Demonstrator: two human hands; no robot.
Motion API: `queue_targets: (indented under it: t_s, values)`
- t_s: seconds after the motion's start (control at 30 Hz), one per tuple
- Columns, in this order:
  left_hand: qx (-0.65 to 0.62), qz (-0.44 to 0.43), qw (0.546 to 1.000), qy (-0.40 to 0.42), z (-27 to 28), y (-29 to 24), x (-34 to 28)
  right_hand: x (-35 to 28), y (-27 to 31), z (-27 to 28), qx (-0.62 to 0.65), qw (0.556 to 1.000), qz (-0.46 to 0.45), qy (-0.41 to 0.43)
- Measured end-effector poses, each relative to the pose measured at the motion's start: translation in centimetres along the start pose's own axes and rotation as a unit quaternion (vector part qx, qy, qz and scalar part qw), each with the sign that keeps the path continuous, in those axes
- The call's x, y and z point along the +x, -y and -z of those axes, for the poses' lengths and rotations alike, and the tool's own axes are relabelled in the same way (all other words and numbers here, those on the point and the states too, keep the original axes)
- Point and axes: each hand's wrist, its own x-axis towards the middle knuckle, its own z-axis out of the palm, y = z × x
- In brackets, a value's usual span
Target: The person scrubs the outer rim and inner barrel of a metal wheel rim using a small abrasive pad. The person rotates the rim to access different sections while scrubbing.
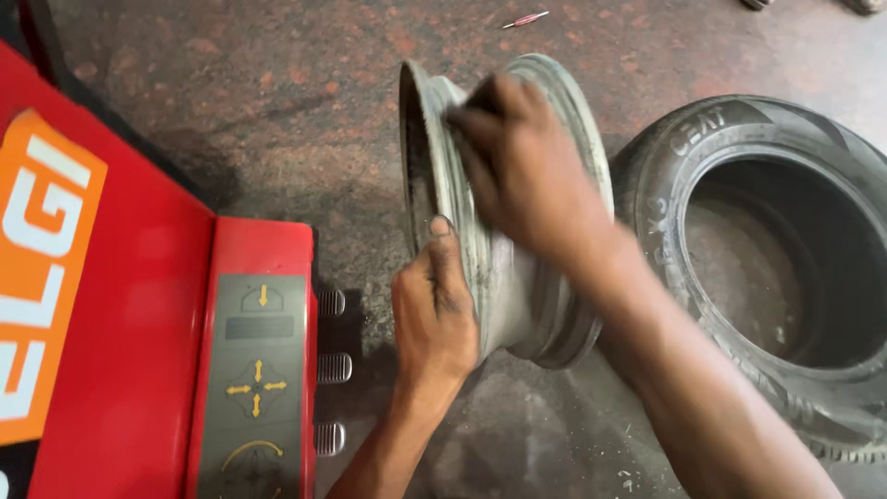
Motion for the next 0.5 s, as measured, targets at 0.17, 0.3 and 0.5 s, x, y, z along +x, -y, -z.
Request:
queue_targets:
  t_s: [0.17,0.3,0.5]
  values:
    - [0.033,-0.151,0.987,-0.039,0.3,-0.7,1.2,-9.2,5.5,0.3,-0.126,0.991,0.032,0.004]
    - [0.179,-0.313,0.931,-0.056,3.3,-1.3,5.8,-10.1,6.1,0.3,-0.005,0.999,-0.033,-0.042]
    - [0.297,-0.314,0.902,0.016,2.9,-2.5,12.5,-8.6,6.3,-0.8,-0.051,0.996,-0.037,-0.065]
